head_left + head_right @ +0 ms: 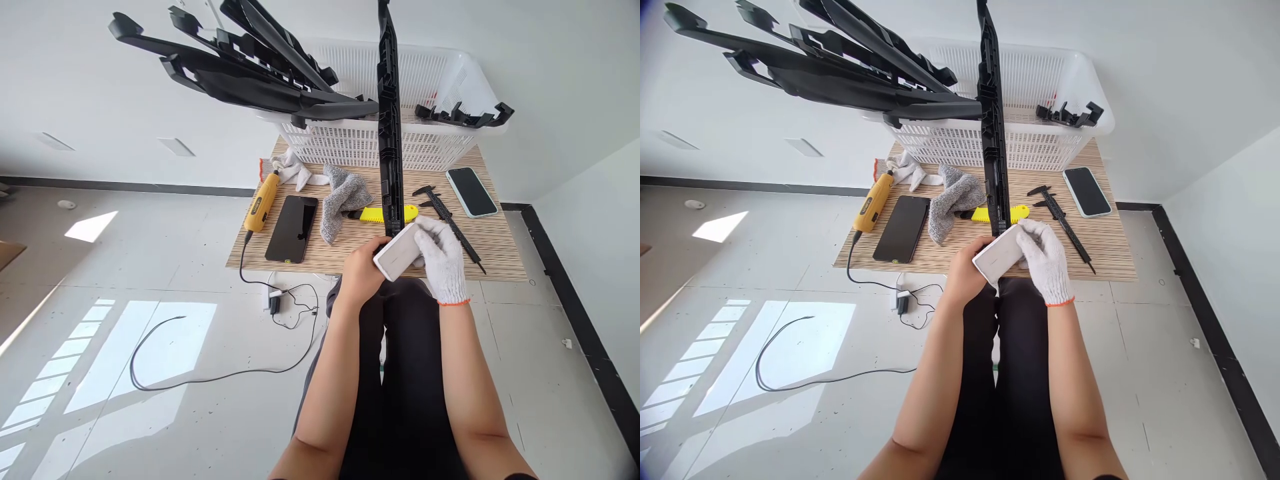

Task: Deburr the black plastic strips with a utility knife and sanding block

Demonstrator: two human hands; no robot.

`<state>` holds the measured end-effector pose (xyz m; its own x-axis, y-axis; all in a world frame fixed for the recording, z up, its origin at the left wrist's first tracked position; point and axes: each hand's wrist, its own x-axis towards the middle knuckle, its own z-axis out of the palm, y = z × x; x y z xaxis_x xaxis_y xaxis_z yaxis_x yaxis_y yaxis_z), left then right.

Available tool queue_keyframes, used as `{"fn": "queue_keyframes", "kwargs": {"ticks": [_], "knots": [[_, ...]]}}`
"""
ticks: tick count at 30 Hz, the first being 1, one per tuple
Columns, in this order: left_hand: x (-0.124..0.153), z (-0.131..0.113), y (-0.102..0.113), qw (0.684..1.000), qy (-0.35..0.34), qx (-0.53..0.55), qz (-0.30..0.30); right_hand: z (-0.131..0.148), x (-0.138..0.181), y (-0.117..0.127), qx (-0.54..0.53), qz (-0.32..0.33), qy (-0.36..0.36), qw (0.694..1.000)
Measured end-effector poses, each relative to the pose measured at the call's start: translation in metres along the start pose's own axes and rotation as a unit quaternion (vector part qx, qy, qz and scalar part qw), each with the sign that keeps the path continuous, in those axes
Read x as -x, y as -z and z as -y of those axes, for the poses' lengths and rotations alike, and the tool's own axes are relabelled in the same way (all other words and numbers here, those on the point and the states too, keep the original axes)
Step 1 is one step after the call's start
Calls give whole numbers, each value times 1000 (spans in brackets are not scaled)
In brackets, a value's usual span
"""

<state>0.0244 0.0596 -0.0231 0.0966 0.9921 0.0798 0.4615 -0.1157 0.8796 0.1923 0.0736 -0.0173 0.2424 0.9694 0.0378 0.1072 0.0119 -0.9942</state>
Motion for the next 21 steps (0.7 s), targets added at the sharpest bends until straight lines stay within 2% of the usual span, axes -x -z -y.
{"fn": "queue_keyframes", "kwargs": {"ticks": [4, 7, 11, 15, 19, 21], "knots": [[0, 1, -1, 1000, 12, -13, 2, 0, 0, 0, -28, -48, 7, 998], [0, 1, -1, 1000, -2, -7, -2, 0, 0, 0, -5, 12, -5, 1000], [0, 0, 0, 1000, 18, -16, 3, -2, -1, 3, -25, -72, 15, 997], [0, -1, 1, 1000, 1, -3, 6, -2, -1, 4, 17, 13, 13, 1000], [0, -1, 1, 999, 22, -23, 15, 0, 0, 3, -7, -52, 9, 999], [0, -1, 1, 1000, 0, -8, 13, 1, 1, 2, 14, -10, 1, 1000]]}}
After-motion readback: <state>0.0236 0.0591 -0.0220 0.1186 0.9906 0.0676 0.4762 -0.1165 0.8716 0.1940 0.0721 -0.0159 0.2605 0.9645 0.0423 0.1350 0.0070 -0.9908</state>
